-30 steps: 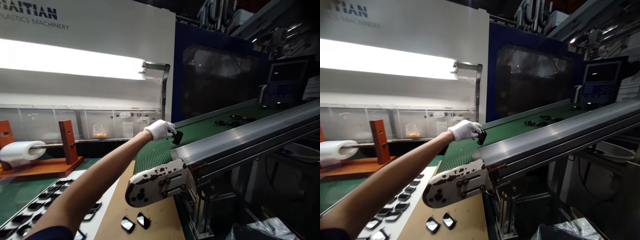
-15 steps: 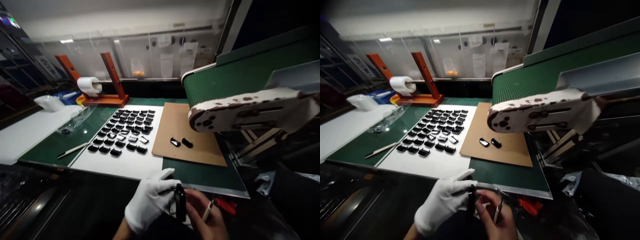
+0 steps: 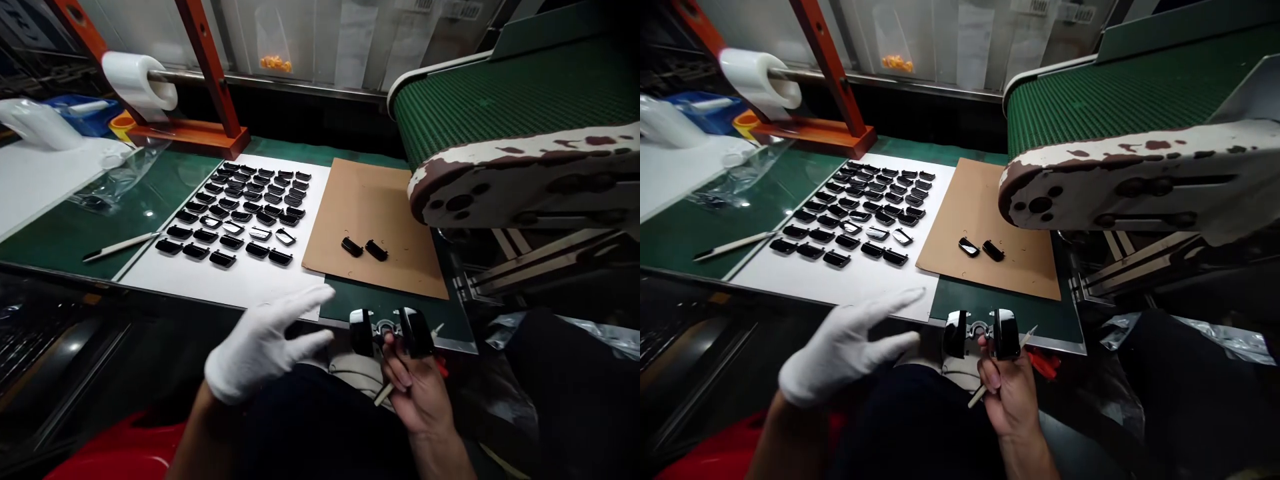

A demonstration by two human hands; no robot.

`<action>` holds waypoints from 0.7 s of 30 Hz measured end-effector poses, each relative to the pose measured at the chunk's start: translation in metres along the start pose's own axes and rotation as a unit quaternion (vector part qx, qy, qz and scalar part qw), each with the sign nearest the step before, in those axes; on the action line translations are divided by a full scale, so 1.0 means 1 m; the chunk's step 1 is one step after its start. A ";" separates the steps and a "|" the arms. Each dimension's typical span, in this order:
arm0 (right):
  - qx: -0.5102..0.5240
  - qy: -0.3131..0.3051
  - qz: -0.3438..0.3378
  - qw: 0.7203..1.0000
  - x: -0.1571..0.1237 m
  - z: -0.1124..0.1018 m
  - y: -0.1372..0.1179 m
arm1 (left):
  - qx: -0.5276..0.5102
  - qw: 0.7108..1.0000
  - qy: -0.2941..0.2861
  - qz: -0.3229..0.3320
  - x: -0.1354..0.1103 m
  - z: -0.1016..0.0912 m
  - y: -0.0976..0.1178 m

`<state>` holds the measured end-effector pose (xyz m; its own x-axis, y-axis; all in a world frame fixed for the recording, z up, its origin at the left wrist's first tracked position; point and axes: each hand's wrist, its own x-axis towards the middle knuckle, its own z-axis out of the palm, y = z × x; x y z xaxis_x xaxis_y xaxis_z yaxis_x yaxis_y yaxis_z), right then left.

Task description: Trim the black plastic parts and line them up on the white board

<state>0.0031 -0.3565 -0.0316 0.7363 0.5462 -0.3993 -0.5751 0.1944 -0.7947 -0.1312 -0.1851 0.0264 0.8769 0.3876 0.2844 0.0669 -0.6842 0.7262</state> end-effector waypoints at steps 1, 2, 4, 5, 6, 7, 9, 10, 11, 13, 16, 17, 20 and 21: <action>0.012 0.004 0.006 1.000 0.001 0.000 -0.003 | -0.003 1.000 0.012 -0.018 -0.003 -0.006 -0.005; 0.022 0.008 0.011 1.000 0.001 0.001 -0.005 | -0.005 0.999 0.015 -0.036 -0.005 -0.009 -0.010; 0.039 0.014 0.020 0.999 0.001 0.002 -0.009 | -0.012 0.998 -0.006 -0.057 -0.008 -0.008 -0.014; 0.045 0.017 0.024 0.999 0.000 0.003 -0.009 | -0.020 0.998 -0.018 -0.059 -0.008 -0.004 -0.014; 0.049 0.019 0.029 0.998 0.000 0.004 -0.010 | -0.028 0.998 -0.027 -0.054 -0.007 0.002 -0.012; 0.051 0.021 0.032 0.998 -0.001 0.006 -0.010 | -0.036 0.998 -0.036 -0.046 -0.005 0.008 -0.009; 0.051 0.022 0.040 0.998 -0.003 0.007 -0.009 | -0.058 0.996 -0.059 -0.032 0.000 0.022 -0.002; 0.049 0.022 0.045 0.998 -0.004 0.008 -0.009 | -0.071 0.995 -0.070 -0.026 0.003 0.027 0.001; 0.047 0.021 0.049 0.997 -0.004 0.008 -0.009 | -0.085 0.993 -0.081 -0.022 0.007 0.032 0.004; 0.042 0.018 0.057 0.997 -0.005 0.007 -0.008 | -0.101 0.990 -0.094 -0.015 0.012 0.039 0.009; 0.034 0.012 0.063 0.997 -0.005 0.006 -0.007 | -0.079 0.992 -0.102 -0.012 0.017 0.043 0.012; 0.032 0.011 0.063 0.997 -0.006 0.006 -0.007 | -0.068 0.992 -0.108 -0.014 0.018 0.044 0.013; 0.026 0.008 0.060 0.998 -0.008 0.005 -0.007 | -0.049 0.991 -0.125 -0.018 0.019 0.044 0.014; 0.024 0.006 0.058 0.998 -0.009 0.005 -0.008 | -0.046 0.991 -0.128 -0.016 0.020 0.044 0.014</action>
<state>-0.0005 -0.3588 -0.0199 0.6678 0.5578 -0.4928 -0.6730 0.1698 -0.7199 -0.0922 -0.2140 0.0149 0.9680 0.2305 0.0997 0.0641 -0.6106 0.7894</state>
